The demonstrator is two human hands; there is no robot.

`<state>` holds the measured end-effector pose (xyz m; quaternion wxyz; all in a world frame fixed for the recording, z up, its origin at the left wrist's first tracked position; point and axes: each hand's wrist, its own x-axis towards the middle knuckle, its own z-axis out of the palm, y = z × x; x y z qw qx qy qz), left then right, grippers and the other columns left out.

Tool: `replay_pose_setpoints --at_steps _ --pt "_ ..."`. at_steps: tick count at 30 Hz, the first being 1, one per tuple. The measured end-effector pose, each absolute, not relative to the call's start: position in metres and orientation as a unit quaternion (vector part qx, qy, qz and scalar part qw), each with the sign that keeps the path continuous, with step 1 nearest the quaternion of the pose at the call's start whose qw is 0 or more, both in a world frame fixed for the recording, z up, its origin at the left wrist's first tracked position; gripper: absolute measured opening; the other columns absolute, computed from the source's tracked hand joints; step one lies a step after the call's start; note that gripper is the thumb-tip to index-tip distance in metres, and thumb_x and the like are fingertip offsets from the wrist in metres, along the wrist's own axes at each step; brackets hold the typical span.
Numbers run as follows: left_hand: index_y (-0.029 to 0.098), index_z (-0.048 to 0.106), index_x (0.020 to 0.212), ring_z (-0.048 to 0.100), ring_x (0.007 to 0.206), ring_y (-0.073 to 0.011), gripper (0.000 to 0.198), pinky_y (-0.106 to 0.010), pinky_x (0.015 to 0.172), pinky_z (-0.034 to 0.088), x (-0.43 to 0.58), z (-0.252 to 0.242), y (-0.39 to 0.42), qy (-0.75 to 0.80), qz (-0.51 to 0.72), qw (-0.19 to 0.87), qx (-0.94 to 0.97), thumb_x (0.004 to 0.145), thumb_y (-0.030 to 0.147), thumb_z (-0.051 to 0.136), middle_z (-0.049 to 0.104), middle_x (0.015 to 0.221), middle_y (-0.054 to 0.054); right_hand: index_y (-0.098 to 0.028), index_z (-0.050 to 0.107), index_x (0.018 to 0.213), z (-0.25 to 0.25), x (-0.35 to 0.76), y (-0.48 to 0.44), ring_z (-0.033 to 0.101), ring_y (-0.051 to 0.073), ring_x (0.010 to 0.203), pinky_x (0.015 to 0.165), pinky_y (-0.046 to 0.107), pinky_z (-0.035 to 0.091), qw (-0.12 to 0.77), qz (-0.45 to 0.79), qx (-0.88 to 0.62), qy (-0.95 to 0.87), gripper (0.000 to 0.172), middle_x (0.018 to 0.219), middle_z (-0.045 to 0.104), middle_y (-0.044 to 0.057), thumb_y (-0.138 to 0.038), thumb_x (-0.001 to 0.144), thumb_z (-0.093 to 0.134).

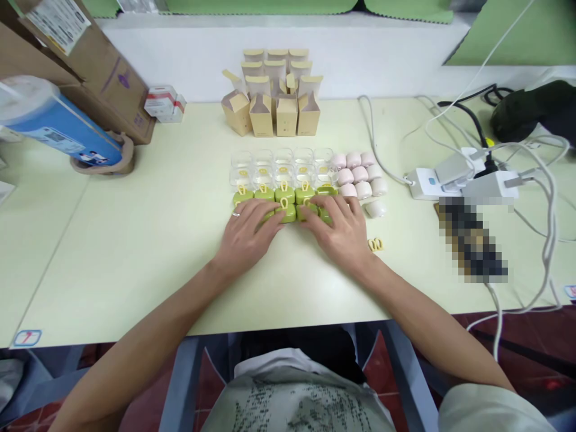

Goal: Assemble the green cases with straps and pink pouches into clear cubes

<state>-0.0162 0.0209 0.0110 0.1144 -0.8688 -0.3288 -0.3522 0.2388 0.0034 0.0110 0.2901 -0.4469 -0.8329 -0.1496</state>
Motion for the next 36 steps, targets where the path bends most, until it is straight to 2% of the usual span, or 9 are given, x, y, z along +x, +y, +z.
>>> replay_pose_setpoints --at_steps 4,7,10,15,19,23,29,32,36 --pt "0.026 0.074 0.119 0.072 0.107 -0.0261 0.013 -0.041 0.087 0.058 -0.027 0.016 0.025 -0.446 -0.459 0.088 -0.763 0.106 0.027 0.070 0.075 0.116 -0.010 -0.028 0.078 0.115 0.014 0.245 0.007 0.068 0.027 0.105 0.088 0.043 0.041 0.322 -0.128 -0.458 -0.818 0.012 0.124 0.081 0.009 -0.022 0.110 0.069" --pt "0.026 0.072 0.116 0.065 0.083 -0.0193 0.012 -0.037 0.071 0.051 -0.035 0.016 0.029 -0.549 -0.476 0.043 -0.685 0.105 0.030 0.069 0.066 0.116 -0.009 -0.027 0.078 0.106 0.014 0.247 0.009 0.067 0.026 0.103 0.085 0.042 0.038 0.338 -0.110 -0.453 -0.818 0.011 0.122 0.081 0.009 -0.023 0.111 0.068" --pt "0.026 0.070 0.114 0.058 0.070 -0.0138 0.011 -0.036 0.066 0.047 -0.038 0.014 0.033 -0.589 -0.458 -0.001 -0.666 0.104 0.028 0.066 0.062 0.117 -0.007 -0.026 0.078 0.103 0.013 0.244 0.009 0.068 0.025 0.100 0.085 0.042 0.041 0.337 -0.130 -0.451 -0.816 0.014 0.120 0.081 0.008 -0.025 0.112 0.067" --pt "0.026 0.068 0.112 0.061 0.073 -0.0141 0.010 -0.035 0.065 0.051 -0.034 0.013 0.034 -0.584 -0.464 -0.042 -0.665 0.104 0.033 0.065 0.060 0.119 -0.008 -0.028 0.079 0.116 0.024 0.257 0.015 0.071 0.028 0.103 0.085 0.045 0.049 0.368 -0.082 -0.477 -0.794 0.020 0.120 0.081 0.010 -0.023 0.113 0.059" --pt "0.025 0.068 0.112 0.064 0.076 -0.0130 0.011 -0.033 0.063 0.054 -0.032 0.013 0.034 -0.562 -0.480 -0.046 -0.672 0.103 0.026 0.062 0.058 0.119 -0.009 -0.029 0.078 0.114 0.040 0.285 0.025 0.069 0.029 0.095 0.086 0.048 0.054 0.411 -0.027 -0.491 -0.768 0.018 0.104 0.081 0.007 -0.024 0.108 0.061" --pt "0.025 0.067 0.113 0.064 0.081 -0.0134 0.011 -0.031 0.062 0.055 -0.032 0.012 0.035 -0.548 -0.486 -0.036 -0.680 0.104 0.027 0.063 0.057 0.120 -0.009 -0.027 0.076 0.109 0.043 0.291 0.030 0.063 0.029 0.089 0.079 0.046 0.053 0.346 -0.020 -0.492 -0.799 0.017 0.089 0.077 0.004 -0.020 0.096 0.067" --pt "0.027 0.067 0.115 0.065 0.088 -0.0157 0.016 -0.035 0.065 0.056 -0.036 0.007 0.038 -0.544 -0.484 -0.031 -0.685 0.110 0.042 0.063 0.055 0.119 -0.008 -0.023 0.070 0.127 0.029 0.276 0.037 0.060 0.033 0.092 0.078 0.045 0.049 0.268 -0.055 -0.497 -0.823 0.046 0.090 0.080 0.007 -0.009 0.084 0.062" --pt "0.028 0.067 0.114 0.066 0.093 -0.0183 0.009 -0.036 0.067 0.056 -0.038 0.007 0.039 -0.559 -0.478 -0.053 -0.675 0.109 0.034 0.062 0.056 0.120 -0.009 -0.021 0.068 0.131 0.020 0.274 0.041 0.060 0.034 0.092 0.074 0.044 0.048 0.249 -0.056 -0.503 -0.826 0.053 0.081 0.076 0.007 -0.005 0.081 0.062" --pt "0.026 0.069 0.110 0.067 0.098 -0.0192 0.009 -0.034 0.069 0.056 -0.041 0.005 0.043 -0.588 -0.491 -0.091 -0.636 0.104 0.023 0.064 0.059 0.120 -0.010 -0.021 0.069 0.133 0.024 0.280 0.039 0.062 0.034 0.094 0.073 0.044 0.050 0.257 -0.026 -0.504 -0.824 0.050 0.081 0.074 0.007 -0.004 0.086 0.061"
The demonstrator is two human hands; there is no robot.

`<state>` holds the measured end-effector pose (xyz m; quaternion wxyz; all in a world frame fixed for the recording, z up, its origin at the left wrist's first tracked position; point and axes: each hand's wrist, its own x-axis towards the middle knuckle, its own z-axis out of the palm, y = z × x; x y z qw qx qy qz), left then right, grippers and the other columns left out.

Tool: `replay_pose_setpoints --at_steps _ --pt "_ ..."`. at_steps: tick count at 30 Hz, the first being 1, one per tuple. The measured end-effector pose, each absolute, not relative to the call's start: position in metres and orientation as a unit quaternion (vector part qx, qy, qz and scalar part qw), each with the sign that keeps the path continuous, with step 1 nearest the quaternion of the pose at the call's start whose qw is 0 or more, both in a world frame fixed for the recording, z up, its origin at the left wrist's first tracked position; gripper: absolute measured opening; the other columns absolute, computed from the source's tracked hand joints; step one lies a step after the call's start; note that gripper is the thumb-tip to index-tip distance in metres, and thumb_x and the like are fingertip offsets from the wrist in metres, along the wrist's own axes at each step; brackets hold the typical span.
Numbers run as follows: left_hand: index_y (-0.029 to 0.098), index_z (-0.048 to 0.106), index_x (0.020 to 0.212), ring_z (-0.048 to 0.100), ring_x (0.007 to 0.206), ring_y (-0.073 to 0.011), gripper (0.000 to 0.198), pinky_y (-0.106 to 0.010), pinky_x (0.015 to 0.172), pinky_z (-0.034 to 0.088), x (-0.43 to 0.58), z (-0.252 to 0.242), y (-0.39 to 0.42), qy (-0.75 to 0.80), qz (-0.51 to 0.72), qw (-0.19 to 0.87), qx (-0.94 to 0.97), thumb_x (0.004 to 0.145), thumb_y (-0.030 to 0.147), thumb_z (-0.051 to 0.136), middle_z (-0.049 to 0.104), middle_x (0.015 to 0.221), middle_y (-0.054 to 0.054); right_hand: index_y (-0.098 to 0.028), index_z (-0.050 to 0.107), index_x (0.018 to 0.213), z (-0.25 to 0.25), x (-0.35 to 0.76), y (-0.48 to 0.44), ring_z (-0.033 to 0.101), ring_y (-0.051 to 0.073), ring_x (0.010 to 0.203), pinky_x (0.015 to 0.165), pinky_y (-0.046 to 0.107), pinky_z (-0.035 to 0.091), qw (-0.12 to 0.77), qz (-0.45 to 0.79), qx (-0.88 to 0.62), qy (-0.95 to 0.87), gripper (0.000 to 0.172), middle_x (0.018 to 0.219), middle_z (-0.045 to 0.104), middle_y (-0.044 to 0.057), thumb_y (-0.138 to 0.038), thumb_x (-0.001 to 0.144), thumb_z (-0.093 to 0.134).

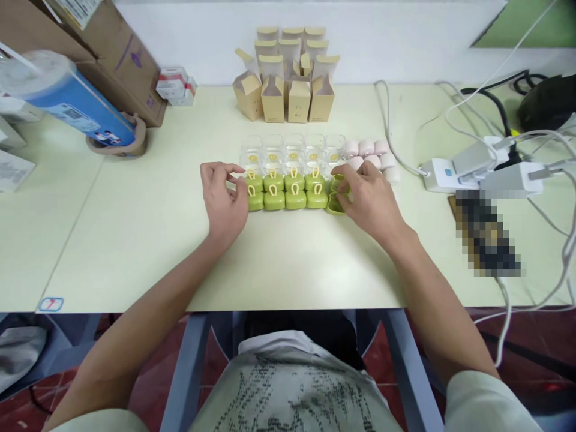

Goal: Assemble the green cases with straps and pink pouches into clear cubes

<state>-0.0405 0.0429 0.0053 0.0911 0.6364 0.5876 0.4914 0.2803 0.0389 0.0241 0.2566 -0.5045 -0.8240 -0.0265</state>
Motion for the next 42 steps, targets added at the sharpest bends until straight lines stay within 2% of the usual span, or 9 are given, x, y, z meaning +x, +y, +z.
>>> replay_pose_setpoints --at_steps 9,11,14,19,26,30,35,38,42 --pt "0.025 0.068 0.108 0.064 0.097 -0.0186 0.009 -0.033 0.078 0.058 -0.040 0.003 0.048 0.595 0.518 0.079 0.609 0.107 0.031 0.062 0.062 0.118 -0.009 -0.030 0.073 0.125 0.077 0.278 0.006 0.072 0.027 0.096 0.077 0.042 0.057 0.412 0.117 -0.431 -0.794 0.036 0.100 0.082 0.002 -0.017 0.092 0.077" --pt "0.025 0.069 0.108 0.064 0.099 -0.0209 0.016 -0.037 0.081 0.058 -0.038 0.009 0.042 0.563 0.550 0.053 0.614 0.110 0.040 0.061 0.061 0.117 -0.010 -0.027 0.073 0.125 0.068 0.259 -0.003 0.072 0.025 0.096 0.077 0.039 0.057 0.383 0.161 -0.367 -0.832 0.033 0.098 0.082 0.001 -0.014 0.095 0.074" --pt "0.028 0.069 0.108 0.065 0.101 -0.0242 0.023 -0.041 0.084 0.058 -0.035 0.017 0.031 0.487 0.570 0.021 0.661 0.112 0.047 0.058 0.065 0.107 -0.009 -0.021 0.073 0.123 0.047 0.229 -0.015 0.068 0.026 0.096 0.079 0.039 0.054 0.256 0.128 -0.307 -0.908 0.026 0.096 0.081 0.005 -0.011 0.099 0.068" --pt "0.028 0.068 0.117 0.066 0.081 -0.0180 0.014 -0.032 0.064 0.053 -0.029 0.021 0.014 0.267 0.492 0.005 0.829 0.110 0.030 0.056 0.070 0.096 -0.005 -0.017 0.074 0.112 0.028 0.202 -0.025 0.064 0.026 0.094 0.071 0.039 0.047 0.194 0.049 -0.336 -0.921 0.010 0.094 0.080 0.007 -0.020 0.106 0.067" --pt "0.018 0.062 0.118 0.074 0.088 -0.0193 0.023 -0.029 0.063 0.056 -0.028 0.039 -0.022 0.231 0.357 -0.026 0.905 0.114 0.039 0.053 0.074 0.103 -0.010 -0.020 0.076 0.111 0.051 0.227 -0.023 0.075 0.023 0.102 0.079 0.036 0.059 0.310 0.148 -0.352 -0.870 0.017 0.115 0.080 0.010 -0.034 0.112 0.067" --pt "0.017 0.064 0.120 0.075 0.090 -0.0203 0.036 -0.030 0.064 0.058 -0.024 0.038 -0.057 0.275 0.257 -0.064 0.924 0.116 0.052 0.054 0.074 0.111 -0.013 -0.024 0.077 0.103 0.065 0.283 -0.027 0.073 0.023 0.085 0.067 0.037 0.055 0.385 0.083 -0.480 -0.784 0.015 0.104 0.081 0.008 -0.031 0.111 0.066" --pt "0.019 0.067 0.108 0.075 0.094 -0.0222 0.021 -0.031 0.062 0.056 -0.023 0.025 -0.073 0.327 0.195 -0.097 0.920 0.112 0.040 0.067 0.073 0.115 -0.013 -0.026 0.078 0.118 0.059 0.347 -0.039 0.072 0.031 0.087 0.079 0.049 0.057 0.286 -0.034 -0.672 -0.682 0.020 0.116 0.078 0.015 -0.040 0.105 0.070" --pt "0.019 0.066 0.108 0.074 0.095 -0.0228 0.021 -0.034 0.068 0.062 -0.035 0.021 -0.074 0.350 0.211 -0.063 0.910 0.112 0.040 0.067 0.072 0.122 -0.016 -0.025 0.078 0.111 0.050 0.363 -0.054 0.072 0.027 0.078 0.071 0.044 0.055 0.283 0.030 -0.692 -0.664 0.026 0.109 0.080 0.013 -0.049 0.101 0.076" --pt "0.020 0.064 0.108 0.074 0.105 -0.0239 0.013 -0.039 0.088 0.067 -0.052 0.019 -0.076 0.364 0.258 0.016 0.895 0.107 0.028 0.075 0.074 0.128 -0.015 -0.025 0.084 0.114 0.041 0.366 -0.074 0.071 0.022 0.074 0.066 0.039 0.057 0.261 0.174 -0.637 -0.704 0.052 0.102 0.079 0.008 -0.073 0.097 0.075"
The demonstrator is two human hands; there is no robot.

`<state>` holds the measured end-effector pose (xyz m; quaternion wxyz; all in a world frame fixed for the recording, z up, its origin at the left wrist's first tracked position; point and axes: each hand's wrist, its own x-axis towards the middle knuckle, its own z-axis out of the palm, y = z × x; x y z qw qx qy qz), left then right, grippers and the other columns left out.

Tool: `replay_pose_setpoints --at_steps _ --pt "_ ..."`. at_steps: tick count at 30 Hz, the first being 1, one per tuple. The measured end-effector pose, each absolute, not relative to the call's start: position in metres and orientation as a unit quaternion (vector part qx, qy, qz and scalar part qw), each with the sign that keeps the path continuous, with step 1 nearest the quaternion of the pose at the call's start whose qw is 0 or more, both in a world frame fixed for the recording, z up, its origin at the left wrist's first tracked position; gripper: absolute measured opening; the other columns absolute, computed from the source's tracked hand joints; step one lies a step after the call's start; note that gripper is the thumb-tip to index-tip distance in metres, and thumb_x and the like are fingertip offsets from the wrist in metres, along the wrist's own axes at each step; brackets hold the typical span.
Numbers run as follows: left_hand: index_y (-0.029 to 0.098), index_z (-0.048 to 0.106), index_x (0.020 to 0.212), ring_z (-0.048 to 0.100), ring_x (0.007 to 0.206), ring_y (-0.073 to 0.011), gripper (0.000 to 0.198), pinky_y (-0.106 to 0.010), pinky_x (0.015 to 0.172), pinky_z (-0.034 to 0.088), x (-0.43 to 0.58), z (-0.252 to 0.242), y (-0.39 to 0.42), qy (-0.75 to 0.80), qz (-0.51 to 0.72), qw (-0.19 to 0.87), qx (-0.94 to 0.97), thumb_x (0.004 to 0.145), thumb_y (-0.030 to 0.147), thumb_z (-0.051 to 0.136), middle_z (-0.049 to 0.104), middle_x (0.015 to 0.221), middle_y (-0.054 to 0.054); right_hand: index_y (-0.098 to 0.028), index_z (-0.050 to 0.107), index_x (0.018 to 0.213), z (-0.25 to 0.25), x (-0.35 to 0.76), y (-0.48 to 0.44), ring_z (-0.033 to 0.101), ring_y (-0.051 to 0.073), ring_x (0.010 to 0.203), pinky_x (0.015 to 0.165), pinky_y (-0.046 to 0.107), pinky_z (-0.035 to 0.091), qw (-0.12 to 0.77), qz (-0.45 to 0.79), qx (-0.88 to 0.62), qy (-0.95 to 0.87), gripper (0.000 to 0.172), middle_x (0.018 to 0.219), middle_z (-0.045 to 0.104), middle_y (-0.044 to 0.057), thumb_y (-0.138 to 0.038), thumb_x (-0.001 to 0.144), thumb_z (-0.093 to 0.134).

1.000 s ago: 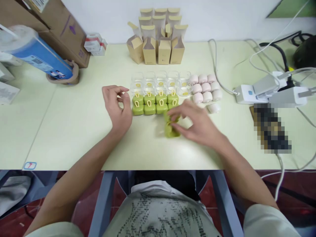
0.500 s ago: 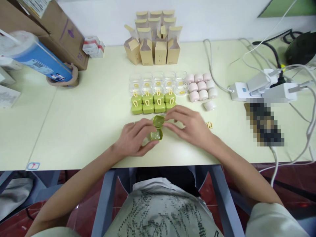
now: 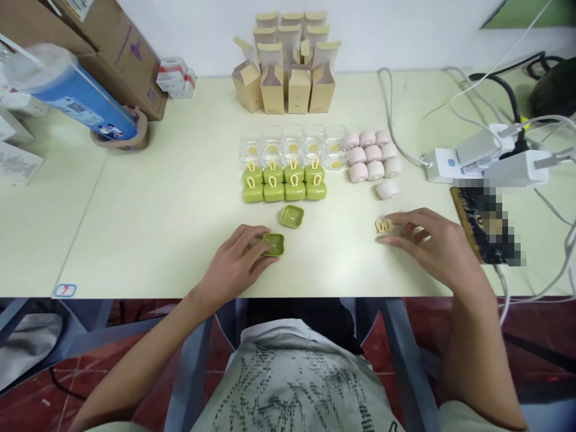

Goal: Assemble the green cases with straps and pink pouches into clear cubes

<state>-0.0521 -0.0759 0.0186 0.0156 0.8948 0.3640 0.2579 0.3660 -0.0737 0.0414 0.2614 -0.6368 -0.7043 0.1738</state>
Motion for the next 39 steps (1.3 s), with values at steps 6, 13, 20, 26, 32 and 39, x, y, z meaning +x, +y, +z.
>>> replay_pose_setpoints --at_steps 6,13,20,26,32,39 --pt "0.023 0.065 0.118 0.077 0.114 -0.0205 0.024 -0.035 0.099 0.068 -0.046 0.017 -0.085 0.437 0.372 0.096 0.814 0.101 0.022 0.082 0.075 0.124 -0.009 -0.025 0.087 0.109 0.026 0.381 -0.080 0.074 0.023 0.073 0.066 0.041 0.058 0.285 0.195 -0.626 -0.699 0.043 0.096 0.083 0.008 -0.066 0.098 0.078" --pt "0.023 0.070 0.145 0.074 0.110 -0.0189 0.053 -0.032 0.094 0.068 -0.026 0.011 -0.091 0.494 0.437 0.131 0.740 0.095 0.021 0.087 0.070 0.127 -0.008 -0.028 0.089 0.099 0.039 0.364 -0.075 0.081 0.028 0.080 0.069 0.045 0.064 0.447 0.103 -0.633 -0.623 0.009 0.094 0.084 0.008 -0.027 0.090 0.089" --pt "0.023 0.075 0.133 0.075 0.112 -0.0193 0.045 -0.028 0.084 0.066 -0.014 0.016 -0.093 0.479 0.471 0.168 0.721 0.091 0.016 0.089 0.075 0.128 -0.008 -0.025 0.086 0.100 0.072 0.244 -0.083 0.082 0.022 0.094 0.083 0.040 0.067 0.571 0.136 -0.426 -0.688 0.020 0.102 0.087 0.003 -0.009 0.089 0.089" --pt "0.025 0.072 0.136 0.075 0.110 -0.0193 0.046 -0.030 0.084 0.066 0.000 0.019 -0.093 0.455 0.482 0.185 0.726 0.093 0.017 0.087 0.078 0.126 -0.008 -0.019 0.080 0.106 0.054 0.214 -0.078 0.082 0.022 0.096 0.082 0.038 0.069 0.484 0.158 -0.298 -0.807 0.019 0.107 0.088 0.010 -0.002 0.097 0.079" --pt "0.024 0.071 0.133 0.075 0.109 -0.0201 0.042 -0.033 0.085 0.067 0.005 0.017 -0.093 0.442 0.486 0.167 0.735 0.094 0.015 0.085 0.079 0.126 -0.008 -0.023 0.080 0.103 0.043 0.218 -0.063 0.073 0.022 0.086 0.075 0.041 0.062 0.445 0.104 -0.285 -0.843 0.016 0.103 0.088 0.007 -0.008 0.099 0.079" --pt "0.027 0.071 0.133 0.078 0.106 -0.0216 0.042 -0.035 0.082 0.070 0.006 0.017 -0.096 0.431 0.490 0.068 0.754 0.095 0.011 0.081 0.079 0.122 -0.007 -0.027 0.082 0.100 0.028 0.194 -0.078 0.067 0.023 0.081 0.070 0.042 0.060 0.477 0.083 -0.349 -0.803 0.019 0.102 0.087 0.005 -0.008 0.099 0.077"
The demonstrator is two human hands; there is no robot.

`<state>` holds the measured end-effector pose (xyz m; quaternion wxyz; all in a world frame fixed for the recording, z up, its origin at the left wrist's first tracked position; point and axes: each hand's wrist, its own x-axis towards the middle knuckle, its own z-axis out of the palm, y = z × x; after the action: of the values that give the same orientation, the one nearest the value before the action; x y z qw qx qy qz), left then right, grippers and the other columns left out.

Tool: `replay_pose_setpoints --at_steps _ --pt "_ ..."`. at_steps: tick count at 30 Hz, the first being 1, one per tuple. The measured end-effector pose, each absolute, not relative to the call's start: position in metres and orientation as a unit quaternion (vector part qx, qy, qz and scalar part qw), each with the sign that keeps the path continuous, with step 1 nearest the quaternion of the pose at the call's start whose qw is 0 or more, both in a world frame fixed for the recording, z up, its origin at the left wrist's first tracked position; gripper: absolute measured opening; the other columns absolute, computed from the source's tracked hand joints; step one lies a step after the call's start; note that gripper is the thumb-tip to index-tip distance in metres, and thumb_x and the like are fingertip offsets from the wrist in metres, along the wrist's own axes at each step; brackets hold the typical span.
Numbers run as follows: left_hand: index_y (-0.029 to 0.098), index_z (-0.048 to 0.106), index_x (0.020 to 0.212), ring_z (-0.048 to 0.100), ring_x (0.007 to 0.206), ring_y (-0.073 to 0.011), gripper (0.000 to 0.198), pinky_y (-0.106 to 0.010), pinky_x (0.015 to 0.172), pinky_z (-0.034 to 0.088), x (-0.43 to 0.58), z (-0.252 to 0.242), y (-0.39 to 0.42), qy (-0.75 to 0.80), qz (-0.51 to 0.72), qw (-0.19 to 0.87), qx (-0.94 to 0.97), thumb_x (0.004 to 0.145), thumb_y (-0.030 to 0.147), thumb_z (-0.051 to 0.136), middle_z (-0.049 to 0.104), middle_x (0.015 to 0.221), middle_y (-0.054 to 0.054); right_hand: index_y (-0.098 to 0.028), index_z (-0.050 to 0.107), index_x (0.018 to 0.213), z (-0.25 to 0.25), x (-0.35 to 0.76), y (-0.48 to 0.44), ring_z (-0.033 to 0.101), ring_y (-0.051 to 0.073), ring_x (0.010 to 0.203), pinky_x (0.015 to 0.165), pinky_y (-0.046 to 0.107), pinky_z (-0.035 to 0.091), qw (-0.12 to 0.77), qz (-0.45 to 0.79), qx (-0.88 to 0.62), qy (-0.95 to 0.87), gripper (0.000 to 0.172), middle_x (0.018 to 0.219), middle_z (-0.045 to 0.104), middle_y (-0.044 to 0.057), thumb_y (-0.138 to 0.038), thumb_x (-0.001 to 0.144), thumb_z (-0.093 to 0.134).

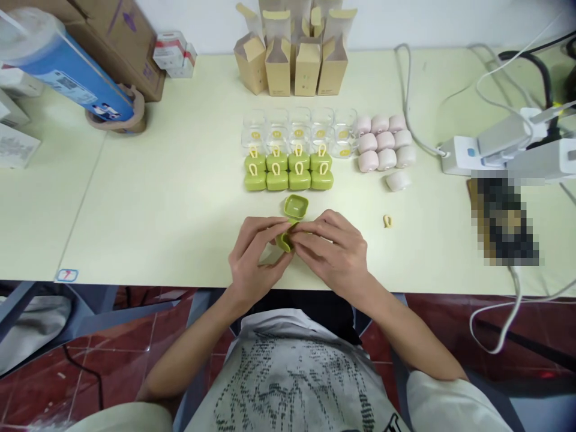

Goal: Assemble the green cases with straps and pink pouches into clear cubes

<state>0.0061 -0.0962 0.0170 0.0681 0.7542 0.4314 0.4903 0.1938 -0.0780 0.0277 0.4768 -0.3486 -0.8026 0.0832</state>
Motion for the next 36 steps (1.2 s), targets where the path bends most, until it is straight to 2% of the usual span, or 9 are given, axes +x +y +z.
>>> replay_pose_setpoints --at_steps 4,10,15,18,21,24,27,31,36 --pt "0.026 0.070 0.135 0.079 0.106 -0.0228 0.043 -0.037 0.084 0.071 0.009 0.018 -0.094 0.420 0.483 0.039 0.767 0.096 0.009 0.079 0.080 0.120 -0.008 -0.026 0.084 0.102 0.030 0.193 -0.083 0.070 0.022 0.082 0.072 0.041 0.064 0.477 0.103 -0.363 -0.794 0.019 0.103 0.087 0.006 -0.010 0.102 0.075" --pt "0.025 0.070 0.137 0.079 0.106 -0.0236 0.041 -0.042 0.092 0.067 0.023 0.045 -0.048 0.307 0.495 0.006 0.813 0.099 0.011 0.076 0.081 0.117 -0.008 -0.026 0.084 0.097 0.058 0.213 -0.061 0.073 0.022 0.082 0.072 0.041 0.061 0.505 0.087 -0.384 -0.768 0.018 0.100 0.087 0.005 -0.012 0.102 0.075" --pt "0.028 0.074 0.130 0.077 0.105 -0.0240 0.025 -0.045 0.090 0.066 0.027 0.057 -0.007 0.329 0.449 0.056 0.829 0.105 0.029 0.073 0.081 0.115 -0.005 -0.028 0.086 0.091 0.063 0.222 -0.030 0.074 0.021 0.078 0.072 0.039 0.060 0.503 0.089 -0.417 -0.752 0.021 0.088 0.084 0.002 -0.017 0.103 0.072" --pt "0.027 0.074 0.129 0.077 0.102 -0.0231 0.029 -0.041 0.086 0.066 0.021 0.048 0.005 0.327 0.447 0.058 0.831 0.103 0.040 0.078 0.082 0.112 -0.006 -0.028 0.086 0.093 0.055 0.229 -0.013 0.074 0.021 0.082 0.074 0.039 0.060 0.497 0.103 -0.365 -0.780 0.024 0.096 0.086 0.003 -0.016 0.105 0.070" --pt "0.027 0.072 0.133 0.078 0.098 -0.0216 0.034 -0.039 0.085 0.066 0.013 0.037 0.012 0.291 0.476 0.027 0.829 0.102 0.038 0.081 0.083 0.111 -0.005 -0.029 0.086 0.097 0.050 0.236 0.003 0.073 0.020 0.088 0.075 0.038 0.059 0.472 0.111 -0.271 -0.832 0.028 0.106 0.087 0.004 -0.011 0.107 0.066" --pt "0.029 0.070 0.141 0.078 0.099 -0.0209 0.041 -0.038 0.084 0.066 0.009 0.030 0.014 0.256 0.510 0.020 0.821 0.102 0.035 0.084 0.083 0.113 -0.005 -0.030 0.086 0.102 0.047 0.239 0.012 0.071 0.020 0.087 0.074 0.039 0.058 0.455 0.121 -0.235 -0.851 0.032 0.101 0.085 0.004 -0.012 0.110 0.061" --pt "0.030 0.068 0.146 0.079 0.101 -0.0215 0.045 -0.040 0.083 0.067 0.009 0.027 0.013 0.236 0.523 0.013 0.819 0.103 0.030 0.081 0.083 0.116 -0.006 -0.032 0.087 0.096 0.045 0.237 0.013 0.068 0.021 0.086 0.075 0.040 0.059 0.462 0.114 -0.264 -0.839 0.029 0.096 0.080 0.003 -0.017 0.108 0.066" --pt "0.031 0.068 0.145 0.082 0.104 -0.0235 0.042 -0.041 0.082 0.068 0.009 0.026 0.008 0.237 0.515 0.004 0.824 0.105 0.025 0.077 0.084 0.120 -0.007 -0.034 0.086 0.085 0.044 0.231 0.005 0.068 0.024 0.104 0.079 0.043 0.065 0.479 0.119 -0.339 -0.801 0.019 0.111 0.069 0.006 -0.026 0.101 0.080" --pt "0.032 0.071 0.142 0.082 0.104 -0.0237 0.040 -0.042 0.086 0.067 0.006 0.017 0.007 0.246 0.506 0.021 0.826 0.104 0.035 0.081 0.085 0.119 -0.006 -0.029 0.084 0.093 0.039 0.228 -0.002 0.079 0.022 0.112 0.093 0.044 0.073 0.497 0.209 -0.288 -0.791 0.025 0.132 0.070 0.007 -0.013 0.105 0.069"
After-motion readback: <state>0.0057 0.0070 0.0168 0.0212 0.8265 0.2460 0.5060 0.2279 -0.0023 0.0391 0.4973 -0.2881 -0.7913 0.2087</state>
